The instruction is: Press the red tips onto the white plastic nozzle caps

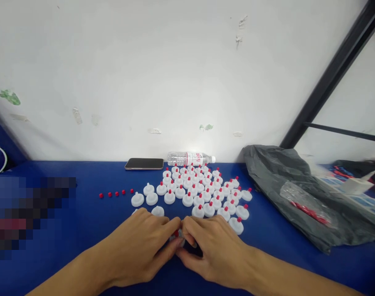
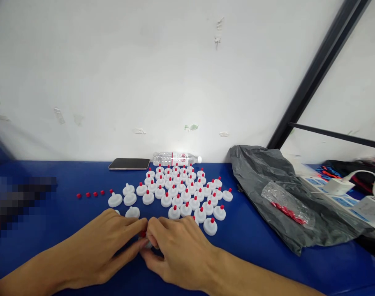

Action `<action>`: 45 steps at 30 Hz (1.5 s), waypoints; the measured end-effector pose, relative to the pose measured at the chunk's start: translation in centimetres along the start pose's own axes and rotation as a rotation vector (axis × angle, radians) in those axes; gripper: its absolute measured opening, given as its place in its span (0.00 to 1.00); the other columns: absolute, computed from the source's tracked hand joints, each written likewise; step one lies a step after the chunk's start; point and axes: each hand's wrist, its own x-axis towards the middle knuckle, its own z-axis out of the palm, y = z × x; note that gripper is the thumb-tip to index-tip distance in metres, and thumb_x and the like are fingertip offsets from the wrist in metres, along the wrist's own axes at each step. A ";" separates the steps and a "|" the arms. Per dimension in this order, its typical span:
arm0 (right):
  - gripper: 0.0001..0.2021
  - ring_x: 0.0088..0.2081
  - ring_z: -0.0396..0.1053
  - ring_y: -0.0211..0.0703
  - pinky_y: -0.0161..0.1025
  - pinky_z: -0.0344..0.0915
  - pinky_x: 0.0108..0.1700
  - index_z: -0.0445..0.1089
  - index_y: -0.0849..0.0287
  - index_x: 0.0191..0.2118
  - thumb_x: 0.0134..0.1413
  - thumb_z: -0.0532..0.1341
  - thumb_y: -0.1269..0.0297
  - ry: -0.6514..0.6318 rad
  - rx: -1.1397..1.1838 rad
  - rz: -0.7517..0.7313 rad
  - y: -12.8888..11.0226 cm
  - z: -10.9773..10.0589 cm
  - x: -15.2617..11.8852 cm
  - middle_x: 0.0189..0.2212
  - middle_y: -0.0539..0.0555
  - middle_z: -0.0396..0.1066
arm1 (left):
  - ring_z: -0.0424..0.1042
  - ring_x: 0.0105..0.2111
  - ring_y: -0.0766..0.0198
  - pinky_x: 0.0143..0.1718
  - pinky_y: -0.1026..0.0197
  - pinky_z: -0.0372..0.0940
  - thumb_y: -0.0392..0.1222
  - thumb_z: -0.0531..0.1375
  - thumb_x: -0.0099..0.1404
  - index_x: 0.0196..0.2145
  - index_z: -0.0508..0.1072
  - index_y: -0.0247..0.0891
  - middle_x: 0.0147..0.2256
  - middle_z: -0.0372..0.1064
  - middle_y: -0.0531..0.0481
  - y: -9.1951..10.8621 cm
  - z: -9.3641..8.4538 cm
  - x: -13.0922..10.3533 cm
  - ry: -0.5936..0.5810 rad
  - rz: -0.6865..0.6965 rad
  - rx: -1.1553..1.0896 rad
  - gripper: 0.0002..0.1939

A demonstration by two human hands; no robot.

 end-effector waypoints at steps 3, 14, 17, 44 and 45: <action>0.15 0.22 0.61 0.35 0.38 0.45 0.29 0.55 0.52 0.35 0.57 0.67 0.66 0.042 0.027 -0.003 -0.3 -0.1 -0.1 0.25 0.39 0.66 | 0.72 0.25 0.58 0.27 0.53 0.48 0.39 0.46 0.79 0.40 0.66 0.45 0.32 0.75 0.54 0.2 -0.1 0.3 -0.002 0.009 -0.014 0.11; 0.12 0.28 0.70 0.36 0.36 0.54 0.31 0.54 0.52 0.36 0.70 0.60 0.65 0.089 0.120 -0.070 -0.1 -0.9 -0.1 0.33 0.42 0.72 | 0.67 0.24 0.61 0.28 0.53 0.46 0.43 0.42 0.84 0.41 0.64 0.45 0.31 0.71 0.57 -0.1 -0.2 0.0 0.133 0.077 -0.043 0.14; 0.13 0.29 0.73 0.37 0.35 0.56 0.31 0.57 0.52 0.37 0.74 0.61 0.57 0.109 0.138 -0.062 0.0 -0.9 -0.1 0.33 0.43 0.73 | 0.66 0.24 0.61 0.28 0.53 0.46 0.41 0.41 0.83 0.39 0.64 0.45 0.30 0.69 0.57 0.0 -0.2 0.1 0.152 0.098 -0.035 0.17; 0.14 0.22 0.74 0.30 0.33 0.62 0.28 0.66 0.53 0.39 0.75 0.61 0.50 0.193 0.136 -0.097 -0.5 -2.0 0.1 0.33 0.41 0.81 | 0.61 0.20 0.68 0.25 0.58 0.55 0.37 0.46 0.81 0.32 0.61 0.44 0.24 0.63 0.59 0.3 0.1 0.3 0.402 0.107 -0.245 0.16; 0.14 0.21 0.74 0.30 0.34 0.62 0.27 0.66 0.53 0.38 0.75 0.62 0.52 0.217 0.097 -0.124 -0.5 -2.2 0.1 0.36 0.43 0.83 | 0.61 0.20 0.69 0.25 0.59 0.57 0.38 0.47 0.80 0.31 0.62 0.43 0.23 0.64 0.59 0.4 0.1 0.2 0.430 0.087 -0.272 0.16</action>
